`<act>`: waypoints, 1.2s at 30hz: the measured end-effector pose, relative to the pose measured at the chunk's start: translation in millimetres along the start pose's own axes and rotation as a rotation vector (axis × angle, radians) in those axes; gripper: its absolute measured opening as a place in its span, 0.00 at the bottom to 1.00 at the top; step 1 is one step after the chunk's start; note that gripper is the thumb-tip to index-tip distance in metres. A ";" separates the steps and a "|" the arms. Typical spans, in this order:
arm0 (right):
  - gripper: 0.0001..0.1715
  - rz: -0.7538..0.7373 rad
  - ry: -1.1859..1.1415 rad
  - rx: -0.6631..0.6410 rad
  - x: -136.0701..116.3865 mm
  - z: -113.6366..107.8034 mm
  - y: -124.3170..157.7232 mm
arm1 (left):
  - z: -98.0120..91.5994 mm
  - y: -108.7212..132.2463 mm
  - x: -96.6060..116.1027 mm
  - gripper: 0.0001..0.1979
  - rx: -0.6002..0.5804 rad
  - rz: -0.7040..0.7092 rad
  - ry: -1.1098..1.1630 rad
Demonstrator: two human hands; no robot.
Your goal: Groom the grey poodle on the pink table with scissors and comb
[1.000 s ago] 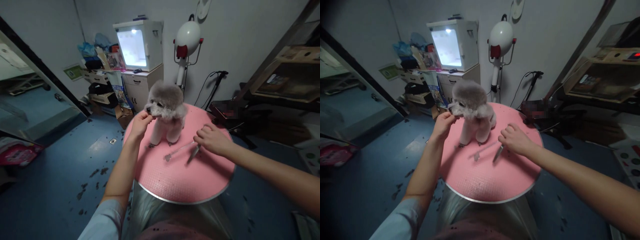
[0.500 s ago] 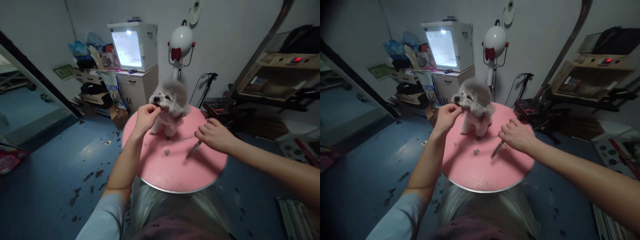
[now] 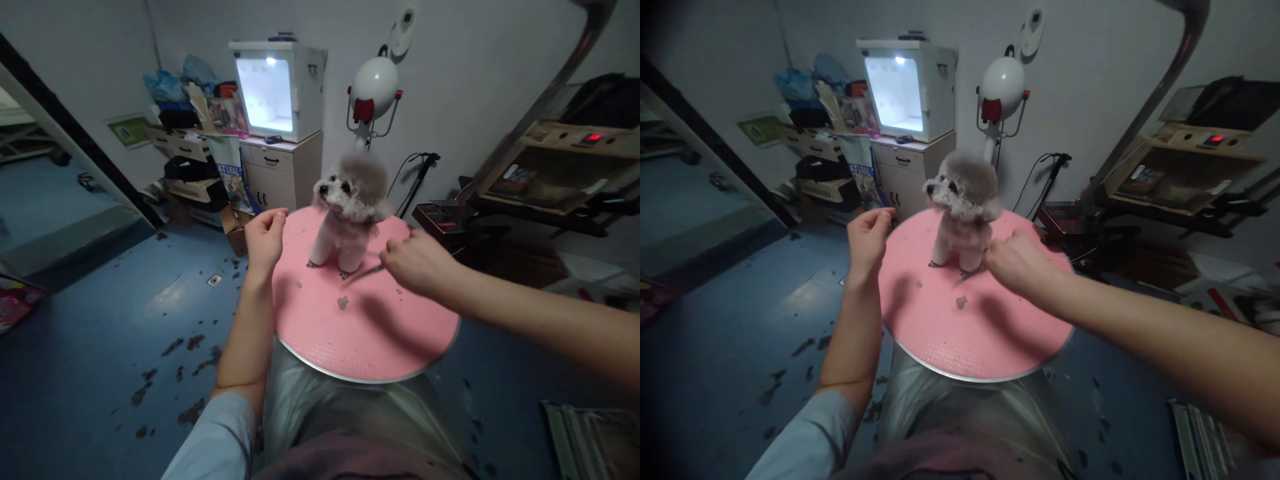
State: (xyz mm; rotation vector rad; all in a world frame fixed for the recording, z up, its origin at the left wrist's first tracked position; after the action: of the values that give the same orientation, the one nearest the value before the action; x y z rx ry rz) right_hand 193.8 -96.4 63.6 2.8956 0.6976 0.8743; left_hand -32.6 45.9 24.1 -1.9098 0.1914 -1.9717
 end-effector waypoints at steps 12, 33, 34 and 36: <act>0.11 -0.052 -0.550 -0.017 -17.2 30.5 -8.0 | 44.0 38.0 -73.6 0.28 -0.297 -0.281 0.304; 0.13 0.188 -0.978 -0.097 -78.3 178.4 65.8 | 90.0 74.9 -116.9 0.32 -0.651 -0.584 0.039; 0.14 0.341 -0.935 -0.119 -52.2 193.3 83.7 | 114.1 86.2 -119.7 0.33 -0.700 -0.710 0.130; 0.19 0.646 -0.895 -0.091 -10.1 219.2 123.3 | 157.7 112.7 -124.1 0.36 -0.748 -0.902 0.286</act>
State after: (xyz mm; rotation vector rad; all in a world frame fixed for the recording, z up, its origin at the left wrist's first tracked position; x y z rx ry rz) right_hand 353.7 -191.4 -106.1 2.9605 -0.3473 -0.4268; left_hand 142.4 14.5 -121.9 -2.4050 0.1740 -3.1126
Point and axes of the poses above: each hand's wrist, its own y-axis away from the middle knuckle, its own z-axis out of the palm, x = y × z, the point moved 7 cm from there along -y, towards the middle knuckle, and after that the axes turned 9 degrees about -z, right-handed, at the moved point
